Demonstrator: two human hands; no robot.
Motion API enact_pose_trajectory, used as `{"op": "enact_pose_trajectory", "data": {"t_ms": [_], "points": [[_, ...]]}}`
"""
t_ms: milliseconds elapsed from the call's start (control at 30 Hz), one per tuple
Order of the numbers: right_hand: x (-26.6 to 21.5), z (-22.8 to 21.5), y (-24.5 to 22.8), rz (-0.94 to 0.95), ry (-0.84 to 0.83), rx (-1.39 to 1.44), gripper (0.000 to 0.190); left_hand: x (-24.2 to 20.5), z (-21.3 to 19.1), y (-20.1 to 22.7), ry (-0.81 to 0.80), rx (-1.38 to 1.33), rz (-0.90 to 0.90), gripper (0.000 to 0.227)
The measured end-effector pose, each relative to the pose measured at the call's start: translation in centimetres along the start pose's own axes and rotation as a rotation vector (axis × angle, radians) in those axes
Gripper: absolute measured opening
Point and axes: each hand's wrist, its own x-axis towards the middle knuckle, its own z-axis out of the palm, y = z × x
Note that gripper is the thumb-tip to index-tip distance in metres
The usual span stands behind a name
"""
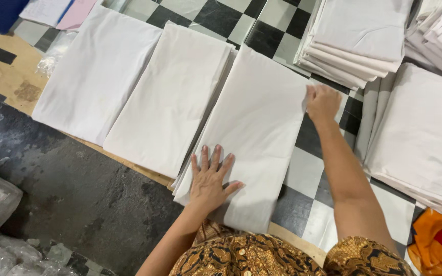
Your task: The person folds white fabric items on a wooden table, stacking them into neat piles. They then wrap a stack of the folded items in a clear plastic bag and secure it using a handheld tape dispenser.
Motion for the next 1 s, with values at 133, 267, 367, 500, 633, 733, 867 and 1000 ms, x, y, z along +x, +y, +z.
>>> {"op": "enact_pose_trajectory", "data": {"t_ms": [133,267,367,500,633,733,867,1000], "points": [[6.3,-1.2,7.5,-0.327,0.502,-0.049,0.037,-0.2,0.9,-0.8,0.088,0.017,0.031,0.086],[13.3,-1.3,14.5,-0.328,0.501,-0.434,0.044,0.1,1.1,-0.7,0.055,-0.003,0.021,0.09],[16.1,-2.0,17.0,-0.249,0.344,-0.333,0.025,-0.2,1.1,-0.5,0.034,-0.018,0.001,0.087],[16.6,-5.3,14.9,-0.218,0.295,-0.249,0.012,0.4,0.6,-0.4,0.156,-0.045,0.065,0.087],[10.2,-12.1,4.1,-0.416,0.337,-0.11,0.015,3.5,-0.6,0.6,0.005,-0.556,-0.058,0.087],[-0.7,-16.3,-4.1,-0.445,0.345,0.04,0.021,6.8,-0.8,2.3,-0.048,-1.203,-0.068,0.091],[-13.8,-16.9,-10.4,-0.485,0.102,0.187,0.037,10.9,1.0,5.3,-0.106,-1.853,-0.159,0.088],[-17.8,-9.9,-8.0,-0.026,-0.087,0.814,0.03,13.8,4.3,5.7,0.032,-2.001,-0.677,0.054]]}}
